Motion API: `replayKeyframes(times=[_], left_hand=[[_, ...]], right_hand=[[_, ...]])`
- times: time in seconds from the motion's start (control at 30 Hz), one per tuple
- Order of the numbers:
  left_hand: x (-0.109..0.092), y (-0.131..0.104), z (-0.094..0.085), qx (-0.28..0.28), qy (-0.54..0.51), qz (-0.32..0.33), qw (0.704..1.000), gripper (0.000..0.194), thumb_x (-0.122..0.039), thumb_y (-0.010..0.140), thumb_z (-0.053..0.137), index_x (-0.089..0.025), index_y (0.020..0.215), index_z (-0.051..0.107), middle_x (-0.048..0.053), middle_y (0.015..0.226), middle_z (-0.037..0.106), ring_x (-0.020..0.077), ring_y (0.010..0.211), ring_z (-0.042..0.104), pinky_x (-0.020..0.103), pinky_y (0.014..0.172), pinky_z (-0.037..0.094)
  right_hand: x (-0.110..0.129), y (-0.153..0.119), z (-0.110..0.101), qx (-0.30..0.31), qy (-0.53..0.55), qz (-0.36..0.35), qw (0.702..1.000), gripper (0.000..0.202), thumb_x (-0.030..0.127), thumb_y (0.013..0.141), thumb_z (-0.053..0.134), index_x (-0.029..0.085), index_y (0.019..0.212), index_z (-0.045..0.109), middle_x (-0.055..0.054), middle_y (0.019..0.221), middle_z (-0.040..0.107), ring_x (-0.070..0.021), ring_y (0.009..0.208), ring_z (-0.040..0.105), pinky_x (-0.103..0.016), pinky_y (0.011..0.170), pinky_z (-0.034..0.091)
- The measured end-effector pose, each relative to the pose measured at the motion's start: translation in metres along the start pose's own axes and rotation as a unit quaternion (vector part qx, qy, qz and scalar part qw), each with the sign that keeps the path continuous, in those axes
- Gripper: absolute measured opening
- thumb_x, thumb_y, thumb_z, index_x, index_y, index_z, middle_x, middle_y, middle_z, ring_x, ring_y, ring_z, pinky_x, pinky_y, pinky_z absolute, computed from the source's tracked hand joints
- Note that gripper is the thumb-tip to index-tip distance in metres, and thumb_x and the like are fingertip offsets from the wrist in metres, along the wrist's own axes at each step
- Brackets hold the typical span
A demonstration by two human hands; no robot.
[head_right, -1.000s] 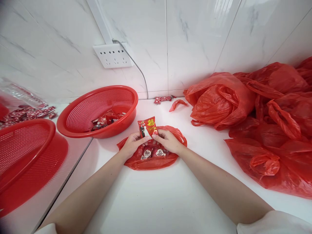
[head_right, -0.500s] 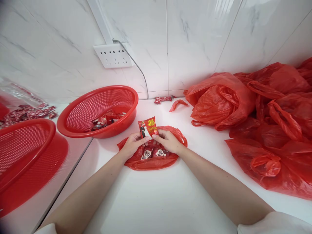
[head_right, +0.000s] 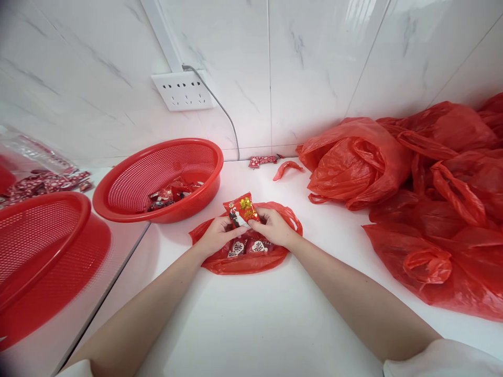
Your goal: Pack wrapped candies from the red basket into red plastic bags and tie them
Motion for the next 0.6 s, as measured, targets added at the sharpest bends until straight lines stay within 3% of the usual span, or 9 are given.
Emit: replayKeyframes(times=[0.23,0.43,0.6], left_hand=[[0.008,0.002,-0.005,-0.07,-0.08,0.002,0.994,0.035,-0.033,0.072,0.076,-0.016,0.101,0.069,0.006,0.099,0.073,0.0213,0.092,0.067,0.032,0.084,0.05],[0.012,0.002,-0.008,-0.044,-0.125,0.001,0.991,0.033,-0.033,0.074,0.075,-0.014,0.101,0.07,0.007,0.099,0.074,0.0223,0.09,0.068,0.033,0.084,0.051],[0.006,0.001,-0.007,-0.036,-0.095,0.011,0.995,0.036,-0.03,0.072,0.077,-0.015,0.103,0.07,0.007,0.102,0.073,0.0232,0.094,0.067,0.034,0.086,0.05]], right_hand=[[0.003,-0.001,0.003,0.027,-0.028,0.011,0.999,0.029,0.044,0.088,0.056,0.018,0.096,0.066,-0.004,0.094,0.068,-0.0202,0.086,0.062,-0.034,0.08,0.05],[0.002,-0.003,0.006,0.042,-0.046,0.026,0.998,0.031,0.047,0.086,0.059,0.018,0.093,0.065,-0.004,0.088,0.067,-0.0195,0.081,0.061,-0.033,0.072,0.05],[0.002,-0.002,0.003,0.009,-0.051,0.029,0.998,0.033,0.052,0.086,0.056,0.02,0.089,0.064,-0.003,0.082,0.065,-0.0204,0.081,0.06,-0.033,0.072,0.049]])
Point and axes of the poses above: each hand's wrist, its own y-axis towards the middle knuckle, its own z-axis out of the palm, x = y × z, the point moved 3 cm from there along y, towards the middle knuckle
